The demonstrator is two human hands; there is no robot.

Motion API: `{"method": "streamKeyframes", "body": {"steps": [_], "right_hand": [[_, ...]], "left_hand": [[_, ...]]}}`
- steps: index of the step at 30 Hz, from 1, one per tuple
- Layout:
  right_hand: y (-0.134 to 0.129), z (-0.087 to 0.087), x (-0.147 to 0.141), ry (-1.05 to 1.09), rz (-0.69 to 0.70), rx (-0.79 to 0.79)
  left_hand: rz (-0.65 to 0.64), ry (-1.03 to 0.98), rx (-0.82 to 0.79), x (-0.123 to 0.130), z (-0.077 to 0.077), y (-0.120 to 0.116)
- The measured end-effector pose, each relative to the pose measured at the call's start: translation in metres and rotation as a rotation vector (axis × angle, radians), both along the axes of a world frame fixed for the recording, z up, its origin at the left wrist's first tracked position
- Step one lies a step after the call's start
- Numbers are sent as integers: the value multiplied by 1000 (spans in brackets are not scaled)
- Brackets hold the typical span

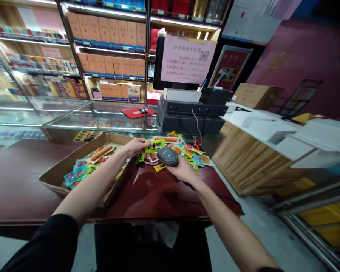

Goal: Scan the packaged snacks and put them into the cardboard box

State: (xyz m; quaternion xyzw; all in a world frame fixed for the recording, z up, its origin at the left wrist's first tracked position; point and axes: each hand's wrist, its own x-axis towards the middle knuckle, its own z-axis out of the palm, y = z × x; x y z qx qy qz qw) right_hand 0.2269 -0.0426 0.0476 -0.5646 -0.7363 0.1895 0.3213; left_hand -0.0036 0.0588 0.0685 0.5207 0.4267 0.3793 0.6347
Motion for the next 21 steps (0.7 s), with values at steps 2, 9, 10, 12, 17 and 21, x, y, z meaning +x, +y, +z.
{"method": "streamKeyframes", "body": {"steps": [2,9,10,12,17,21], "right_hand": [[-1,2,0,-2,-6,1],[-5,6,1,26,-5,-7],[-6,6,1,24,-10,-15],[-7,8,1,20,-15,-31],[-5,12,1,39,19,-31],[1,18,-4,62,63,0]], "left_hand": [[7,-12,-36,0,0,0],[-20,-19,-32,1,-1,-1],[-16,-19,-25,1,-1,-1],[-13,-12,-23,0,0,-2],[74,4,-69,-4,4,1],[127,32,-48,-22,11,5]]}}
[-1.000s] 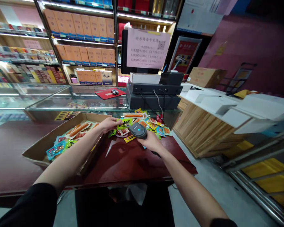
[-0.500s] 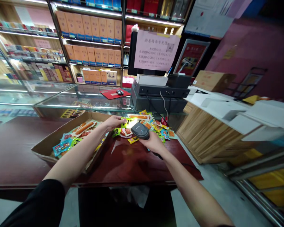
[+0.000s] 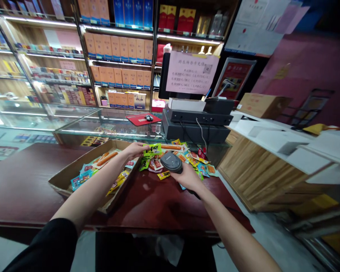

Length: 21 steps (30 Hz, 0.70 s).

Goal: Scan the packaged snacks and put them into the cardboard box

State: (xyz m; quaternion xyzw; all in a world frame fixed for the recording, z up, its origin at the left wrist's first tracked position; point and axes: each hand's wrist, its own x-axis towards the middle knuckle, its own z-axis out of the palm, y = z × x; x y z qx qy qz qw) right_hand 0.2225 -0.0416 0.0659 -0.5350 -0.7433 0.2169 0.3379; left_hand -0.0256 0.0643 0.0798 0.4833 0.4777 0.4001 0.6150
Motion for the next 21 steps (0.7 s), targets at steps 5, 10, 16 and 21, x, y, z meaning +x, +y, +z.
{"method": "streamKeyframes", "body": {"steps": [5,10,16,21], "right_hand": [[10,10,-23,-19,58,19],[24,18,-69,-1,146,33],[34,28,-127,-37,209,49],[34,29,-148,-69,268,25]], "left_hand": [[85,118,89,-57,16,-7],[161,170,125,-128,33,-28],[294,140,152,-183,44,-56],[339,113,121,-194,37,-69]]}}
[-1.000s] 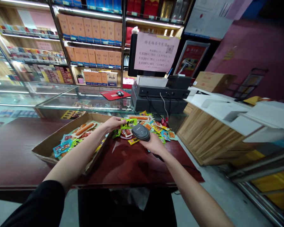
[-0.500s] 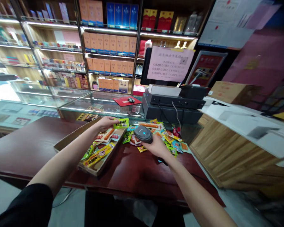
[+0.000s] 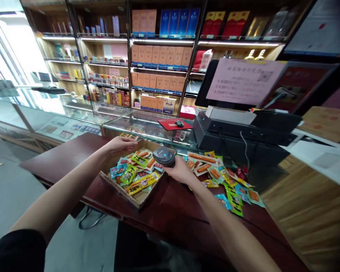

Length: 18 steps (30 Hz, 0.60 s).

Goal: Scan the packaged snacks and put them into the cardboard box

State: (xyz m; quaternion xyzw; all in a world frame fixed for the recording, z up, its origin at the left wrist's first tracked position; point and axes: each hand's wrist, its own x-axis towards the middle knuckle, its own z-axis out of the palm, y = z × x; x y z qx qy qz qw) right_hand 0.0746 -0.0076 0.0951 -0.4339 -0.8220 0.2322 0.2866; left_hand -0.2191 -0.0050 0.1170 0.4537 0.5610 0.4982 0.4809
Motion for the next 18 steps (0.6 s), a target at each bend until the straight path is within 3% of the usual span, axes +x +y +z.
{"method": "streamKeyframes", "body": {"steps": [4,8,12,18], "right_hand": [[-1,-2,8,12,-21,15],[-4,-1,37,12,-105,46],[-10,2,82,15,-168,52],[-28,1,153,14,-315,64]], "left_hand": [[-56,-54,-20,4,-9,7],[-140,-11,-22,30,-14,21],[-215,64,-38,81,-13,33],[-426,132,-19,174,-19,45]]}}
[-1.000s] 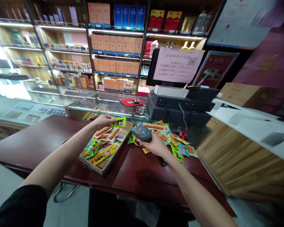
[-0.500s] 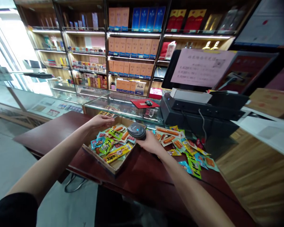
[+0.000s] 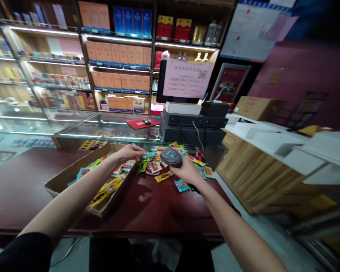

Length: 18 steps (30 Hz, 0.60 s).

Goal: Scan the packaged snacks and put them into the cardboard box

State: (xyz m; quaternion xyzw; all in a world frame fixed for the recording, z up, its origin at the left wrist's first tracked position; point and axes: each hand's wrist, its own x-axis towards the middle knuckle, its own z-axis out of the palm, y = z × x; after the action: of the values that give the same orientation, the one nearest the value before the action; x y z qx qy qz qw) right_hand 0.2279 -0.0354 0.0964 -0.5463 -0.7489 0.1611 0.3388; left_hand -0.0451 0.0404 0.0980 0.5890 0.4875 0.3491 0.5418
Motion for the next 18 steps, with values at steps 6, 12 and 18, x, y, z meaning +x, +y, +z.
{"method": "streamKeyframes", "body": {"steps": [6,12,18], "right_hand": [[-24,-8,59,28,-133,12],[-44,-26,100,14,-259,-24],[-56,-44,121,24,-297,-40]], "left_hand": [[-197,96,-13,91,-22,1],[-387,215,74,164,-58,-9],[-426,592,291,203,-83,-10]]}}
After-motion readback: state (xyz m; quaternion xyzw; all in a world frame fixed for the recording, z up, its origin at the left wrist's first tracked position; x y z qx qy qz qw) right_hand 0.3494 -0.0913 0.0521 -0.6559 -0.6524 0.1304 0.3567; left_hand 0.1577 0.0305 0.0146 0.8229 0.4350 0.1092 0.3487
